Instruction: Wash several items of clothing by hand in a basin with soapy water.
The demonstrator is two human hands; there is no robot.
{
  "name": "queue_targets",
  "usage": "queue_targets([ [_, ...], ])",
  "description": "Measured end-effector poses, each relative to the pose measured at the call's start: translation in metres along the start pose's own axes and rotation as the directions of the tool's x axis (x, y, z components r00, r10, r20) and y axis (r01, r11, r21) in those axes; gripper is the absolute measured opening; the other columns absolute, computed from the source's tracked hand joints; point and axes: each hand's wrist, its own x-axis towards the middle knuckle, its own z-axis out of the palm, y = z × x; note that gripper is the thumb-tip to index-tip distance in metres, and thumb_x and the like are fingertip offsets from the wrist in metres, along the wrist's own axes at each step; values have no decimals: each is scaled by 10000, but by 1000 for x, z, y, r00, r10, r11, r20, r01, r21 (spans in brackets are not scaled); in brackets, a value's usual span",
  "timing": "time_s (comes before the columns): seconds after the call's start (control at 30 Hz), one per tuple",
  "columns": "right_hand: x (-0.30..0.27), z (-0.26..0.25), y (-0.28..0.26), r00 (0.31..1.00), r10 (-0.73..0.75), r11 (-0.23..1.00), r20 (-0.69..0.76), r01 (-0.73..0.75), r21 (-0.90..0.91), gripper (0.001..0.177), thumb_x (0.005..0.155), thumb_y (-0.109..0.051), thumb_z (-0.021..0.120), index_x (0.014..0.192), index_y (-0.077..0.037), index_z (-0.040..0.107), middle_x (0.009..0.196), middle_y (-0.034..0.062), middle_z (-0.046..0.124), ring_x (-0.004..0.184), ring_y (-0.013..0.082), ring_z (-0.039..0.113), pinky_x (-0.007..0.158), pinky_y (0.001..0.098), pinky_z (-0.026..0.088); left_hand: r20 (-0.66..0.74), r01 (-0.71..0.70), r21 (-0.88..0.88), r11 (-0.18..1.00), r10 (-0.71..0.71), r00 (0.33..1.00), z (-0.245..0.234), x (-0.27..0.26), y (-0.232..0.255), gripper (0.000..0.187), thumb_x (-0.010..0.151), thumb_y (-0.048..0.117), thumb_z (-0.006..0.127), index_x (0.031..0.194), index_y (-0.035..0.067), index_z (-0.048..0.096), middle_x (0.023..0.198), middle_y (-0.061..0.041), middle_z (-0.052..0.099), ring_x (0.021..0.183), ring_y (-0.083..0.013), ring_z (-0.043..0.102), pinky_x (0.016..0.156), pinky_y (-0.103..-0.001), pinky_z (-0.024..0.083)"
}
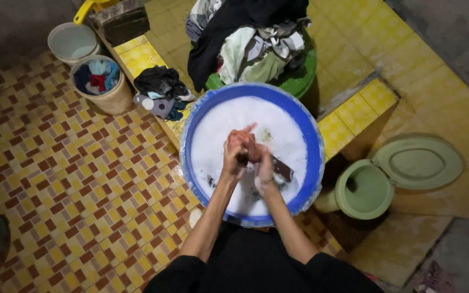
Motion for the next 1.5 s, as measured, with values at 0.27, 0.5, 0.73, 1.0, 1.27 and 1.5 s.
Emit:
queue_targets([
  [0.27,2,38,-22,978,-123,586,167,207,-783,649,1062,-616,397,1435,-92,478,1347,138,583,1253,257,563,1115,425,444,-125,70,-431,900,-136,983,44,15,4,511,762,87,573,1269,92,506,809,-116,600,713,-262,613,680,-427,577],
  [0.5,-8,53,-75,793,508,750,338,-600,279,982,827,-824,593,1312,30,566,1245,224,653,1087,348,673,996,544,543,-481,411,125,903,-307,821,-39,8,-13,460,797,123,747,1168,132,475,890,-70,653,748,-232,675,669,-419,582],
  [0.73,15,2,-52,557,803,575,213,-630,-523,536,835,-329,852,1175,51,685,975,111,715,751,145,654,651,377,537,-19,256,663,703,-326,945,-3,6,29,113,914,162,713,955,83,643,824,-46,725,837,-124,722,754,-289,596],
  [1.0,5,9,-16,765,634,549,116,-339,-764,460,854,-198,769,1237,-23,584,893,69,670,699,142,650,603,322,561,-66,226,712,665,-257,964,-64,1,-41,330,1032,248,684,819,-1,643,644,-24,603,616,-113,566,573,-313,460],
  [1.27,-10,-15,33,967,253,298,33,-45,-954,304,848,-245,736,903,54,722,711,194,727,646,232,705,569,423,536,-394,375,899,227,44,918,-64,-12,-70,532,998,413,621,798,-74,699,744,-309,658,668,-383,633,689,-491,507],
  [1.5,-26,3,25,981,168,349,-99,-153,-924,306,847,-241,733,826,56,663,662,203,704,587,255,705,512,419,524,-622,539,724,431,70,780,-61,-17,-73,578,977,420,624,671,-69,596,565,-158,547,565,-238,482,578,-478,418],
])
